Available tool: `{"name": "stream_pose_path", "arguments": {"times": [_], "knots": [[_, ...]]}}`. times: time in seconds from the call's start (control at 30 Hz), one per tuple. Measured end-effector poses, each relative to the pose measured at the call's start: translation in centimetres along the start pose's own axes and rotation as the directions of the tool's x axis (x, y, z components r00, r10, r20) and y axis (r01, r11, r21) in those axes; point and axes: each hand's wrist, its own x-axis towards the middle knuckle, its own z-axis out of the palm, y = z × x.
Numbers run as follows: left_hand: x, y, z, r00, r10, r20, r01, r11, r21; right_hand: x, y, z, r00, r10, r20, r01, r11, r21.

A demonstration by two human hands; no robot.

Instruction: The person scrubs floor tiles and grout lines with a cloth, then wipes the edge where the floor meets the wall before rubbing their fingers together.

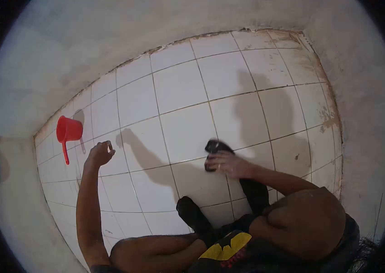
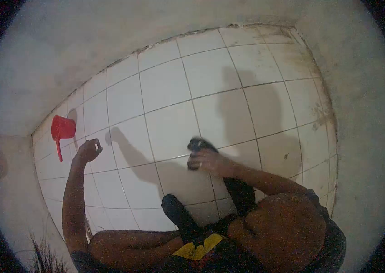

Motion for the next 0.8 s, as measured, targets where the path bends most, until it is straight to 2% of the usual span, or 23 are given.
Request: {"name": "stream_pose_path", "arguments": {"times": [0.03,0.13,0.17,0.2,0.23,0.27,0.33,0.37,0.47,0.53,0.6,0.63,0.67,0.7,0.8], "knots": [[0.6,-0.1,0.4,1.0,0.028,-0.011,-0.028,1.0,0.001,-0.3,-1.3,0.4,0.996,-0.053,0.076,0.048,0.997,0.068],[2.7,0.4,0.4,0.98,0.167,-0.107,-0.165,0.986,0.024,0.7,-2.2,0.8,0.978,-0.075,0.197,0.062,0.995,0.072],[3.3,1.5,-0.4,0.994,0.1,-0.052,-0.1,0.995,0.014,1.4,-1.6,0.1,0.966,-0.083,0.244,0.069,0.995,0.068],[4.0,2.3,-0.8,0.991,0.12,-0.067,-0.119,0.993,0.016,2.1,-0.4,-0.7,0.966,-0.116,0.23,0.131,0.99,-0.048],[4.6,2.7,-1.1,0.987,0.137,-0.08,-0.136,0.991,0.016,3.1,1.0,-1.2,0.985,-0.12,0.121,0.125,0.992,-0.031],[5.0,3.1,-1.3,0.984,0.151,-0.092,-0.15,0.989,0.017,4.9,2.4,-2.6,0.989,-0.107,0.104,0.116,0.99,-0.085],[5.2,4.8,-2.7,0.98,0.179,-0.084,-0.178,0.984,0.026,7.7,4.4,-5.8,0.998,-0.043,-0.042,0.035,0.982,-0.184],[5.1,5.4,-3.2,0.978,0.192,-0.08,-0.191,0.981,0.029,8.9,4.7,-6.9,0.993,0.013,-0.116,-0.031,0.987,-0.16],[5.3,6.1,-3.3,0.979,0.176,-0.106,-0.179,0.984,-0.018,10.3,5.6,-4.2,0.954,0.085,-0.286,-0.139,0.975,-0.176],[5.9,6.0,-3.4,0.98,0.18,-0.083,-0.181,0.983,-0.01,9.6,4.3,0.3,0.959,-0.053,-0.277,-0.018,0.969,-0.247],[6.5,5.2,-2.6,0.984,0.162,-0.08,-0.163,0.987,-0.004,7.8,0.2,4.9,0.988,-0.092,-0.123,0.085,0.994,-0.061],[7.0,4.4,-2.0,0.981,0.174,-0.085,-0.175,0.985,-0.006,4.9,-0.1,12.1,0.997,-0.07,0.038,0.071,0.997,-0.007],[7.7,3.4,-1.2,0.978,0.19,-0.09,-0.192,0.981,-0.006,4.7,-4.1,10.0,0.977,-0.14,0.16,0.122,0.985,0.121],[8.4,3.0,-0.7,0.971,0.216,-0.099,-0.217,0.976,-0.007,3.1,-5.1,11.3,0.947,-0.263,0.183,0.243,0.962,0.124],[8.7,2.9,-0.2,0.98,0.169,-0.101,-0.166,0.985,0.04,3.6,-6.6,8.8,0.956,-0.198,0.215,0.176,0.978,0.116]]}}
